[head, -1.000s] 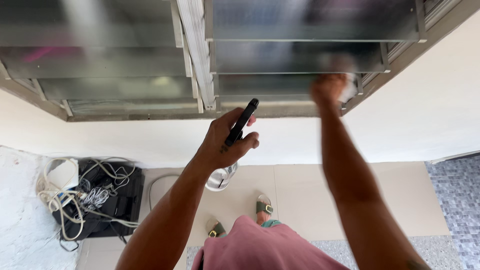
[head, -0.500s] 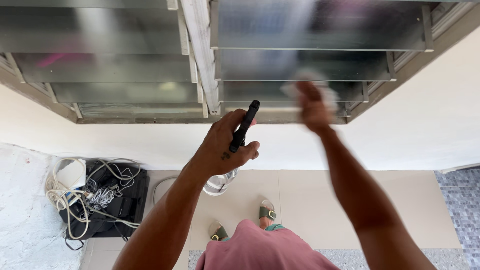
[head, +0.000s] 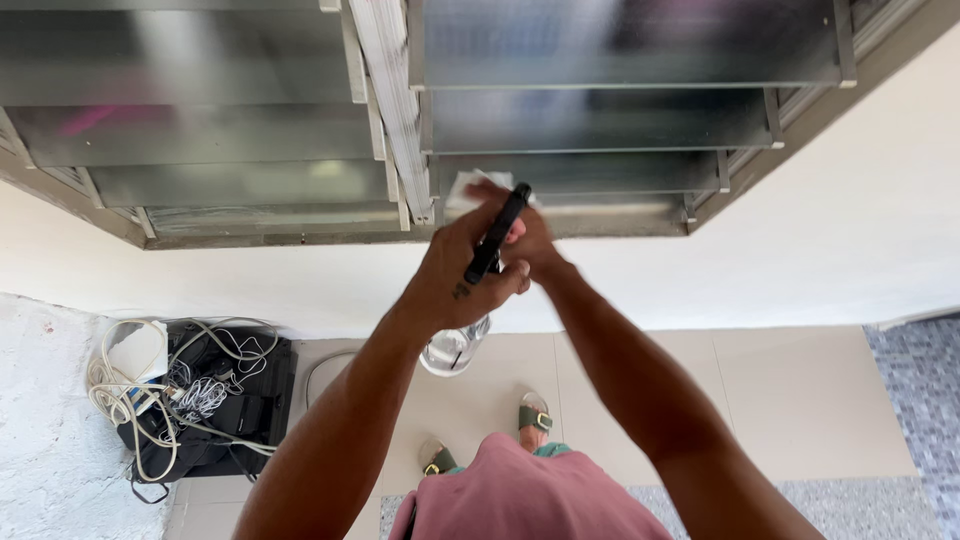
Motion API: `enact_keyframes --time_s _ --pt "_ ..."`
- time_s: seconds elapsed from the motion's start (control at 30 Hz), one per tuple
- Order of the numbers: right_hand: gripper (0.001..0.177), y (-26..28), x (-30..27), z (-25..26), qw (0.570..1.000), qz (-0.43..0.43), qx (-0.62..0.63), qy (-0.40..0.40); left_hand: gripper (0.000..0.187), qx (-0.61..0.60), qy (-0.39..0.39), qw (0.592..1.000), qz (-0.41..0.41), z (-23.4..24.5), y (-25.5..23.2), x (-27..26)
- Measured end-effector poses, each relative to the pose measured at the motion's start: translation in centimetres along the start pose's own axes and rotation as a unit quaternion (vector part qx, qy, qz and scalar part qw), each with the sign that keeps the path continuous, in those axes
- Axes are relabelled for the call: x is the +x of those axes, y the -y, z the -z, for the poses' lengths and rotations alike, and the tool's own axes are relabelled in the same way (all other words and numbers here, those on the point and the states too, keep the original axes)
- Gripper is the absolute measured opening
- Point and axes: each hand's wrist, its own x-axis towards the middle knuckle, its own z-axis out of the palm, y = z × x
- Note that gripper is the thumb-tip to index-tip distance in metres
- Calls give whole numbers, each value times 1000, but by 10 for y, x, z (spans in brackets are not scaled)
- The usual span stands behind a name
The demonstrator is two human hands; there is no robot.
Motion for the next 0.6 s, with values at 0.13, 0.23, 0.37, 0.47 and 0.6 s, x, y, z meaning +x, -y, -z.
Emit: enact_keyframes --time_s 0.13,0.23,0.37,0.47,0.6 --pt "56 -84 -37 75 861 367 344 -72 36 -74 40 991 103 9 -14 -2" --pt "41 -92 -68 184 910 233 67 -336 36 -14 46 995 90 14 -20 2" --pt "38 -33 -30 226 905 -89 -119 -399 36 -20 51 996 64 12 -25 4" --pt "36 12 12 169 900 199 -190 -338 34 -35 49 997 46 11 -28 3" --pt "41 104 37 90 921 279 -197 -187 30 -73 50 995 50 11 -33 0"
